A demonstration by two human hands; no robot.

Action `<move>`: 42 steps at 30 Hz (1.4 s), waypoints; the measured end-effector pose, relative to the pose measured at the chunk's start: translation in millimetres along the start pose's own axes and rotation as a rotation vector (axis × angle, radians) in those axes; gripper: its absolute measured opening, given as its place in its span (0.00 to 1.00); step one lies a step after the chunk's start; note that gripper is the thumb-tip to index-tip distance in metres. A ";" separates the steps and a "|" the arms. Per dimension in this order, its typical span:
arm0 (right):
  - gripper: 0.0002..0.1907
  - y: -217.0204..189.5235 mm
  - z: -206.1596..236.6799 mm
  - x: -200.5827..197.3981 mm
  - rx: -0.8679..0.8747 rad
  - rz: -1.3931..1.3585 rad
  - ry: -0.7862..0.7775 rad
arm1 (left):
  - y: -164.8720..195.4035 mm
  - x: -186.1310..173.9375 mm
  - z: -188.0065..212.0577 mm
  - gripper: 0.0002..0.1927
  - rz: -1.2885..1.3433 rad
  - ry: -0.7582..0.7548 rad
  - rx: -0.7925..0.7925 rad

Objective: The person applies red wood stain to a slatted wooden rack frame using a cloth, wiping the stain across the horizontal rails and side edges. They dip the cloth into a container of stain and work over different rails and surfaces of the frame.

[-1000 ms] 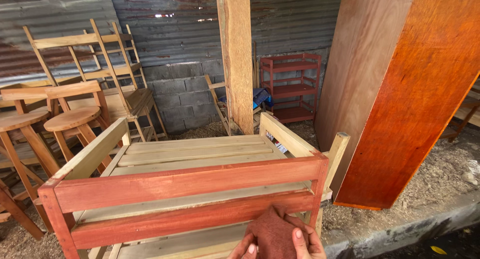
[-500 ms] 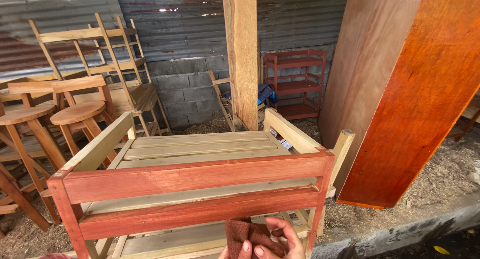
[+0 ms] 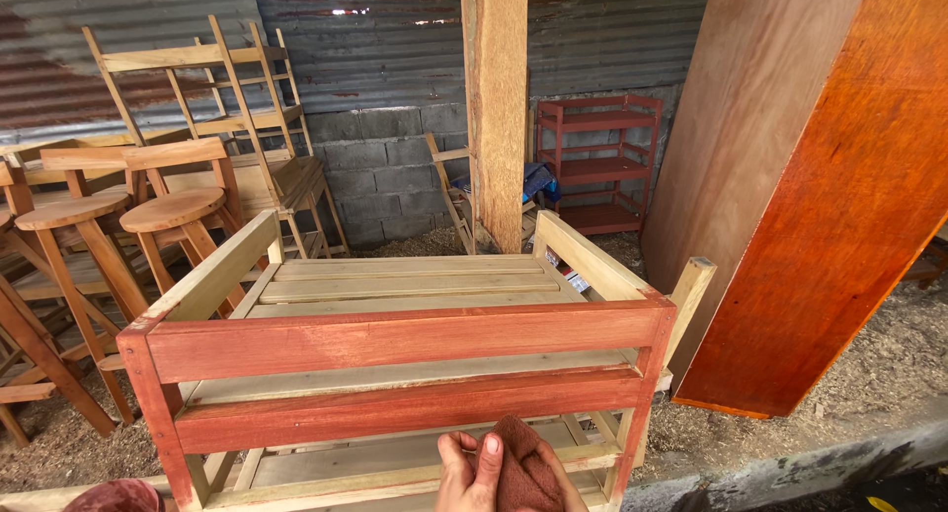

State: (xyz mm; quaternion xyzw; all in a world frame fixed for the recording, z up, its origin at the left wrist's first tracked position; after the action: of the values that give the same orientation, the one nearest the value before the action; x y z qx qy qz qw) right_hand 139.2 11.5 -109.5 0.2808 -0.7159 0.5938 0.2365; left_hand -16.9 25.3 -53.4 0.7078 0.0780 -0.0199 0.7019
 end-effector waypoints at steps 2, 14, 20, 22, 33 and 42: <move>0.41 -15.4 12.9 4.2 -0.137 0.255 -0.155 | 4.3 -2.7 -4.7 0.29 -0.046 -0.043 0.031; 0.31 -167.8 49.9 48.3 -0.631 0.232 0.672 | 61.2 -16.8 16.2 0.14 0.156 -0.377 -0.161; 0.37 -226.5 30.5 66.9 -1.000 0.736 0.570 | 73.7 -8.7 15.9 0.10 0.140 -0.371 -0.009; 0.38 -232.5 20.4 68.4 -1.048 0.989 0.619 | 73.9 -7.4 13.1 0.10 0.120 -0.331 0.046; 0.36 -184.6 -10.8 109.8 -1.045 1.515 0.912 | 47.5 -86.5 -29.9 0.06 0.195 -0.011 0.130; 0.38 -86.9 -32.3 244.7 -1.047 1.461 0.772 | 21.7 -172.9 -59.9 0.09 0.198 0.163 0.091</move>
State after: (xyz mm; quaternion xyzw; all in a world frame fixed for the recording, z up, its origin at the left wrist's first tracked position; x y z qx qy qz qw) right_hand 19.9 1.7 123.2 -0.5862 -0.7600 0.2522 0.1232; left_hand -189.4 70.6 -7.3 0.7425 0.0637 0.1036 0.6587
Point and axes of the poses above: each hand's wrist, its own z-axis away from the middle knuckle, its own x-axis out of the palm, y = z × x, the point moved 1 cm from there along -z, towards the middle knuckle, and after that the axes turned 3 degrees about -x, right-handed, at the moved point
